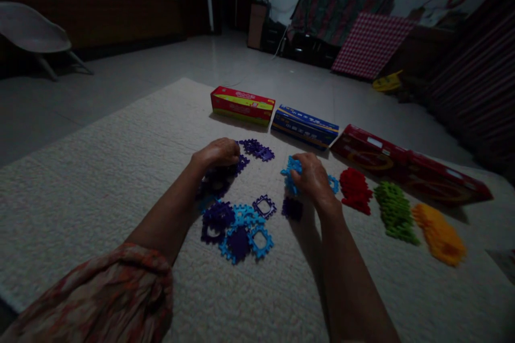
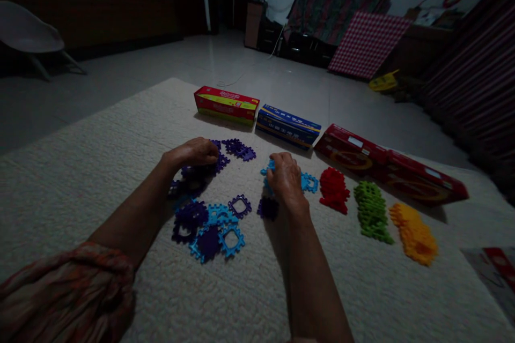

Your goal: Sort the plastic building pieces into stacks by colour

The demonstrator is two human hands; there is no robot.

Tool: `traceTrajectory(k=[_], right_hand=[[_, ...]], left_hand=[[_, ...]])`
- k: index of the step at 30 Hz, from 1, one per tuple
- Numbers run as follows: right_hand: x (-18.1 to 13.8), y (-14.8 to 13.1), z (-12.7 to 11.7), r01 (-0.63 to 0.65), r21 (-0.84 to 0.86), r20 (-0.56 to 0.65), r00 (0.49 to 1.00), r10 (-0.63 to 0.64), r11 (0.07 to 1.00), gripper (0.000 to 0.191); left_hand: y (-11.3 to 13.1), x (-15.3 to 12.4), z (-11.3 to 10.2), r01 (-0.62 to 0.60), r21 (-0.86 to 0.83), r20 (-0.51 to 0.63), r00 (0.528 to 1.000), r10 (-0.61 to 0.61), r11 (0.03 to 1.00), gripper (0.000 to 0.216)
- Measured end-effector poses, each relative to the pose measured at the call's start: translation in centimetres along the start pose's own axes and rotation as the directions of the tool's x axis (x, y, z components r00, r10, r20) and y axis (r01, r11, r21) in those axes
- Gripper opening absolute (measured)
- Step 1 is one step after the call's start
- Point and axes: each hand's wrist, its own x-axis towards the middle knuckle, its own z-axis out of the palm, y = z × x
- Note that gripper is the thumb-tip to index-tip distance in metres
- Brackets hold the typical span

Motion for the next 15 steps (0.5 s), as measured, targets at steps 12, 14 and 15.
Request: traceTrajectory(k=[12,14,15], right_hand=[[-4.3,-7.3,-0.1,0.207,0.248,0.347,0.893,-0.286,0.947,0.031],[-5.4,-8.1,-0.6,0.209,0.252,0.341,0.895,-0.288,0.945,0.03],[-6.0,-8.5,-0.9,0.209,0.254,0.338,0.896,-0.289,0.944,0.029]], left_hand=[[-0.3,-5.0,4.1,-0.206,-0.061,-0.148,0.97,0.196,0.977,0.023],[-0.8,-6.6,5.4,-0.291,-0.093,-0.201,0.942,0.268,0.952,0.023],[-1.0,-7.3,6.0,-0.325,-0.106,-0.215,0.93,0.297,0.94,0.022]])
